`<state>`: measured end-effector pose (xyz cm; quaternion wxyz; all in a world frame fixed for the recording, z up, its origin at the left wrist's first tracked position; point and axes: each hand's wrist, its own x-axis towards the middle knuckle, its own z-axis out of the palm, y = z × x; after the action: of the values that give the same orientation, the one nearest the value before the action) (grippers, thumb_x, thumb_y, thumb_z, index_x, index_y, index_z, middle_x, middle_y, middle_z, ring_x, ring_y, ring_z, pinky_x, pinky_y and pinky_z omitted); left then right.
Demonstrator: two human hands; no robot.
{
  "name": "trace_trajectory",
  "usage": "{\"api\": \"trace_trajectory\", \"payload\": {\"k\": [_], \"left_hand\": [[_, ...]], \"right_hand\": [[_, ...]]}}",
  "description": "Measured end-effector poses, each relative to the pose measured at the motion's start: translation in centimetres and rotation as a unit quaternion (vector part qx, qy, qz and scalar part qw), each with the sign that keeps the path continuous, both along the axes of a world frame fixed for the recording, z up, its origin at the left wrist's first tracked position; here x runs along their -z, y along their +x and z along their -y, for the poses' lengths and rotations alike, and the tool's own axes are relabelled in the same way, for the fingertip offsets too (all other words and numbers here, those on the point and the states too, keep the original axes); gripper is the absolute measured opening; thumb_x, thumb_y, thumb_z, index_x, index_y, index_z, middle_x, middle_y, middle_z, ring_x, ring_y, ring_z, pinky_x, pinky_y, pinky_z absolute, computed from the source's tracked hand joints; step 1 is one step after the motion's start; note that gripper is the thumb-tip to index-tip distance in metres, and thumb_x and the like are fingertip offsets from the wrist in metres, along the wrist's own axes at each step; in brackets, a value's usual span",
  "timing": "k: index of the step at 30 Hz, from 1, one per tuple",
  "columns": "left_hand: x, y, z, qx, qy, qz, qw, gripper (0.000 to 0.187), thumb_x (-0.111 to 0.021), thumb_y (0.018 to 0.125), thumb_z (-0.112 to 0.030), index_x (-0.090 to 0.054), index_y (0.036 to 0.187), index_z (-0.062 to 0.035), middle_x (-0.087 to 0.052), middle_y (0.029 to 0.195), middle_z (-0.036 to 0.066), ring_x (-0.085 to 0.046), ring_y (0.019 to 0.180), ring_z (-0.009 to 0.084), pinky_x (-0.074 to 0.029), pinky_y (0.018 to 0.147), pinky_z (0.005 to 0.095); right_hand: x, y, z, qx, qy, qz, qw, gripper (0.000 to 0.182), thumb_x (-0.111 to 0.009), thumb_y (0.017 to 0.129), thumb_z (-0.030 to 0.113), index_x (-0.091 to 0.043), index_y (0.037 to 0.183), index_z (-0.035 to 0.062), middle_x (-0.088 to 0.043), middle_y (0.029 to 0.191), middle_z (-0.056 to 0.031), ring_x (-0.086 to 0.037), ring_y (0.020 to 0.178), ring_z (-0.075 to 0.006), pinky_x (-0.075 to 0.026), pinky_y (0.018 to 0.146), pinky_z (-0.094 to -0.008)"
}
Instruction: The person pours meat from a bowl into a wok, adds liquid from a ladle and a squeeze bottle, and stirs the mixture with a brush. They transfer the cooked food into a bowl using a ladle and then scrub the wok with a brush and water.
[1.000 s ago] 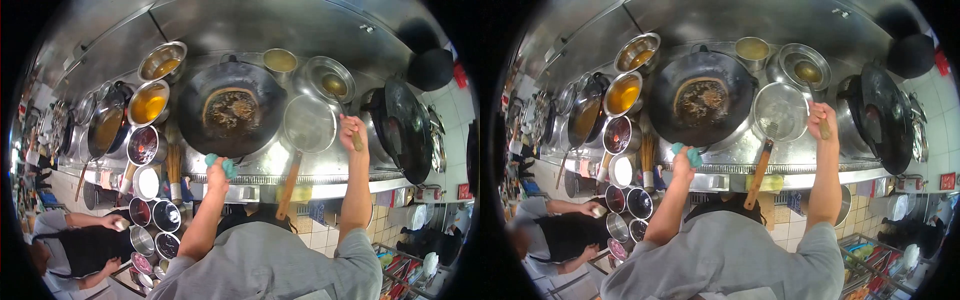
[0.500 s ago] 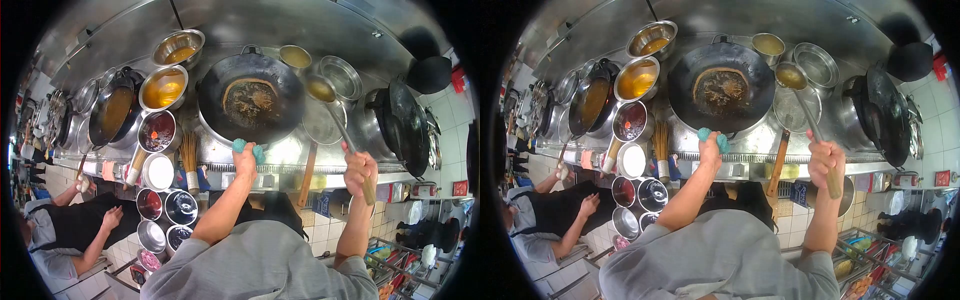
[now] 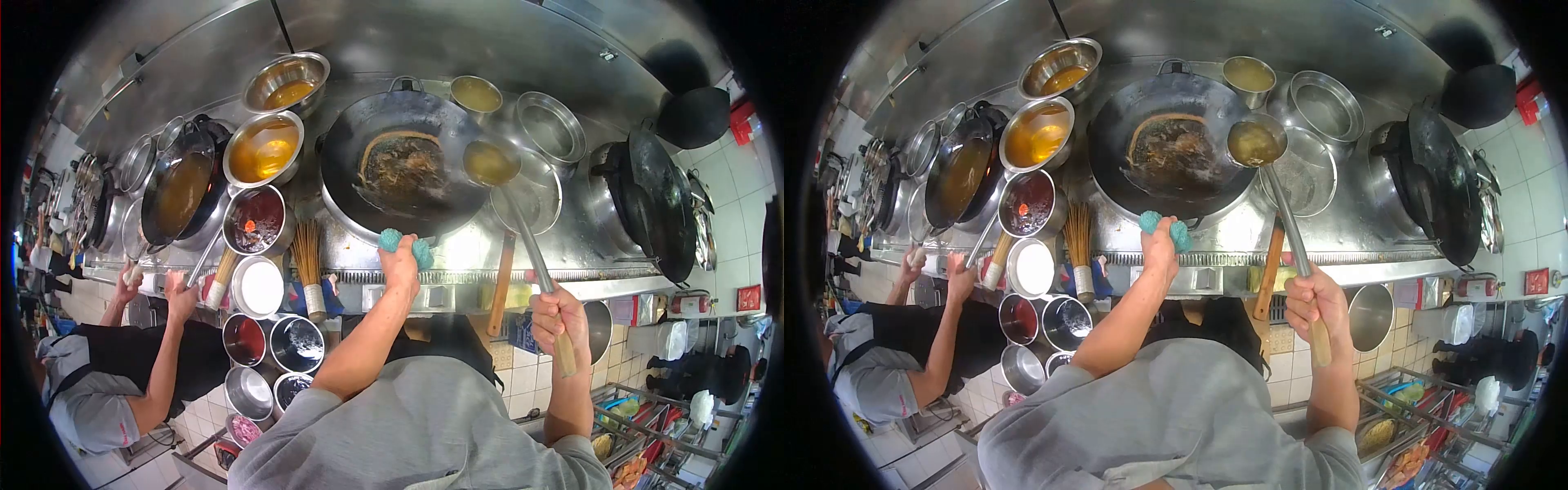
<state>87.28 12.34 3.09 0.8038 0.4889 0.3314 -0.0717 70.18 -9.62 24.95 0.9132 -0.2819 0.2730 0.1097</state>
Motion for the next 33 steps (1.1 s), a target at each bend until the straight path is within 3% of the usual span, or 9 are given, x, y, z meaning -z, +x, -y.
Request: {"api": "trace_trajectory", "payload": {"k": [6, 14, 16, 18, 22, 23, 25, 32, 33], "left_hand": [[-1.3, -0.2, -0.8, 0.033, -0.07, 0.006, 0.997, 0.039, -0.074, 0.086, -0.008, -0.051, 0.117, -0.0042, -0.058, 0.101, 0.007, -0.061, 0.085, 0.0196, -0.054, 0.071, 0.0384], [-2.4, -0.4, -0.6, 0.031, -0.051, 0.009, 0.998, 0.027, -0.072, 0.088, -0.012, -0.054, 0.107, -0.0111, -0.056, 0.087, 0.002, -0.06, 0.071, 0.0162, -0.048, 0.057, 0.0353], [-2.2, -0.5, -0.7, 0.052, -0.024, 0.021, 0.998, 0.023, -0.073, 0.089, -0.024, -0.056, 0.104, -0.0178, -0.06, 0.084, -0.002, -0.06, 0.065, 0.0135, -0.039, 0.047, 0.0321], [-3.4, -1.2, -1.1, 0.087, -0.026, -0.006, 0.996, 0.04, -0.074, 0.09, -0.034, -0.055, 0.121, -0.0177, -0.062, 0.101, 0.002, -0.064, 0.084, 0.0163, -0.05, 0.059, 0.0363], [-4.0, -2.7, -2.5, 0.101, -0.062, -0.015, 0.993, 0.056, -0.077, 0.091, -0.046, -0.052, 0.133, -0.018, -0.065, 0.11, 0.003, -0.066, 0.094, 0.0202, -0.055, 0.077, 0.0393], [-6.2, -3.7, -2.3, 0.076, -0.038, -0.027, 0.996, 0.057, -0.077, 0.092, -0.043, -0.053, 0.135, -0.0137, -0.065, 0.113, 0.005, -0.067, 0.098, 0.022, -0.055, 0.086, 0.0396], [-3.0, -5.3, -4.4, 0.148, -0.074, 0.009, 0.986, 0.052, -0.077, 0.093, -0.04, -0.056, 0.132, -0.0124, -0.064, 0.113, 0.003, -0.064, 0.102, 0.0188, -0.054, 0.083, 0.0404], [-3.3, -12.1, -4.4, 0.239, 0.032, -0.022, 0.97, 0.039, -0.077, 0.094, -0.026, -0.06, 0.122, -0.0046, -0.067, 0.104, 0.006, -0.067, 0.092, 0.02, -0.057, 0.079, 0.0381], [-2.8, -12.9, -4.1, 0.233, 0.023, -0.017, 0.972, 0.038, -0.077, 0.094, -0.025, -0.06, 0.122, -0.004, -0.067, 0.104, 0.007, -0.068, 0.092, 0.0201, -0.057, 0.078, 0.038]], "right_hand": [[0.0, -0.9, -1.2, -0.021, -0.1, -0.032, 0.994, 0.045, -0.053, 0.094, 0.005, -0.055, 0.139, 0.0071, -0.043, 0.066, 0.0033, -0.039, 0.039, -0.0059, -0.033, 0.034, -0.0245], [1.9, -2.4, -1.6, -0.054, -0.225, -0.052, 0.971, 0.058, -0.057, 0.091, 0.002, -0.048, 0.149, 0.0039, -0.049, 0.067, -0.0035, -0.045, 0.041, -0.0117, -0.036, 0.039, -0.0301], [1.9, -2.7, -1.7, -0.105, -0.346, -0.046, 0.931, 0.06, -0.058, 0.092, 0.004, -0.047, 0.152, 0.0032, -0.054, 0.069, -0.0045, -0.049, 0.044, -0.0132, -0.041, 0.042, -0.0304], [1.9, -2.9, -1.8, -0.14, -0.482, -0.035, 0.864, 0.059, -0.058, 0.093, 0.005, -0.048, 0.152, 0.0036, -0.056, 0.071, -0.0039, -0.05, 0.045, -0.0129, -0.044, 0.044, -0.03], [5.7, -2.1, 3.3, -0.118, -0.749, -0.055, 0.649, 0.065, -0.065, 0.091, 0.013, -0.046, 0.152, 0.0019, -0.067, 0.079, -0.0197, -0.067, 0.064, -0.0324, -0.056, 0.066, -0.043], [5.4, -0.5, 4.7, -0.087, -0.736, -0.067, 0.668, 0.067, -0.064, 0.089, 0.014, -0.045, 0.152, 0.0009, -0.07, 0.092, -0.0311, -0.071, 0.087, -0.0457, -0.055, 0.081, -0.0502], [8.1, 3.2, 10.1, -0.072, -0.789, -0.085, 0.604, 0.065, -0.062, 0.088, 0.012, -0.045, 0.151, 0.0006, -0.07, 0.103, -0.0352, -0.069, 0.1, -0.0504, -0.053, 0.088, -0.0545], [15.0, 15.8, 25.1, -0.025, -0.817, -0.111, 0.565, 0.058, -0.061, 0.086, 0.01, -0.05, 0.141, -0.006, -0.071, 0.105, -0.0351, -0.07, 0.103, -0.0496, -0.054, 0.093, -0.0531], [16.2, 17.2, 26.6, -0.022, -0.791, -0.108, 0.601, 0.054, -0.061, 0.086, 0.01, -0.052, 0.137, -0.0064, -0.072, 0.099, -0.0319, -0.071, 0.096, -0.046, -0.056, 0.087, -0.0512]]}}
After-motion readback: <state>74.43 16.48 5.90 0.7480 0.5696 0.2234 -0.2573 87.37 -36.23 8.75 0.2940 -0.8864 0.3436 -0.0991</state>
